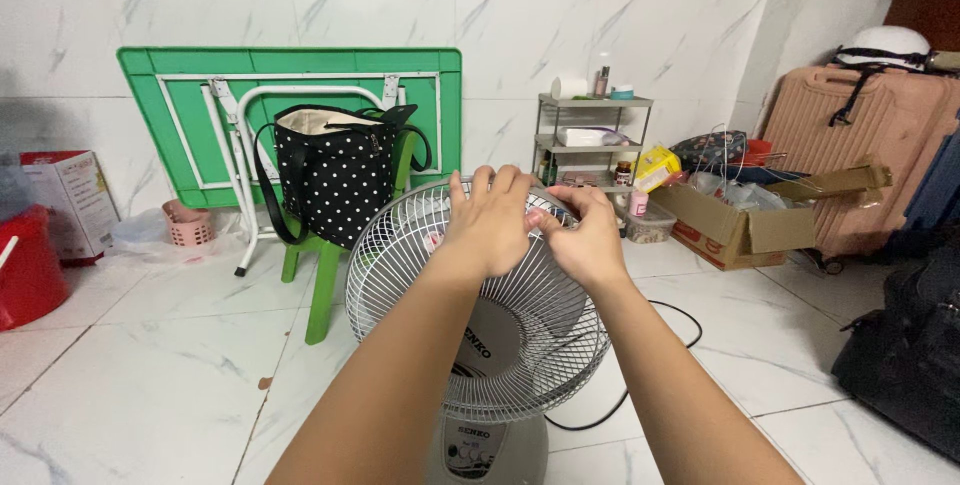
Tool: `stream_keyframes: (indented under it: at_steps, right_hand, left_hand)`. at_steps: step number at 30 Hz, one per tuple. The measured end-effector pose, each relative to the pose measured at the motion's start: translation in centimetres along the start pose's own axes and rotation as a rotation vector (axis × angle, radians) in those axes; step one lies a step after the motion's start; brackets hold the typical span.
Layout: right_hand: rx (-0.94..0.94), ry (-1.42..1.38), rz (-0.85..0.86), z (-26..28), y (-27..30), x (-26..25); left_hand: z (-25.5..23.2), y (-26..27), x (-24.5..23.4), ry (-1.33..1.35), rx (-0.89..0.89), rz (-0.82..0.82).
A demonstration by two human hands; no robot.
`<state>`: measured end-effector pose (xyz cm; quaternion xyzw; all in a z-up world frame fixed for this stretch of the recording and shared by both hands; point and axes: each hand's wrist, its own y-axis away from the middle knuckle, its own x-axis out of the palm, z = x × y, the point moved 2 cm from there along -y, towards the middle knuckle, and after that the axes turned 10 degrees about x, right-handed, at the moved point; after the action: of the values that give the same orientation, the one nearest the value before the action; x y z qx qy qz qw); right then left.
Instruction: The person disassembles a standing electric fan by hand. They remove the front grille, then detach the fan blades from the motor hub, and finally remove the rear grille. The components are placed on the floor.
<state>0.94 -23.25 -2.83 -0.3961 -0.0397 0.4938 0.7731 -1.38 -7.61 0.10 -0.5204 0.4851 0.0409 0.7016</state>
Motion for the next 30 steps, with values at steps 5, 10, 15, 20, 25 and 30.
stream_keyframes:
  at_steps: [5,10,15,20,25,30]
  right_hand:
    - [-0.029,-0.057,-0.057,0.5,0.8,0.1]
    - [-0.047,-0.091,0.056,-0.5,0.7,-0.7]
    - [0.106,-0.120,0.185,-4.2,2.1,-2.9]
    - [0.071,-0.194,0.198,-6.2,2.9,-3.4]
    - [0.072,-0.194,0.171,-6.4,2.3,-3.0]
    - [0.064,-0.233,0.114,-5.6,2.8,-2.7]
  left_hand:
    - [-0.2,0.0,0.0,-0.003,-0.009,0.004]
    - [-0.1,0.7,-0.2,-0.012,-0.005,0.007]
    - [-1.2,0.2,-1.2,-0.080,-0.044,0.105]
    - [-3.5,-0.8,-1.4,-0.189,0.004,0.294]
    - [-3.0,-1.1,-1.0,-0.131,0.039,0.246]
    - [-2.6,-0.9,-0.7,-0.126,0.031,0.260]
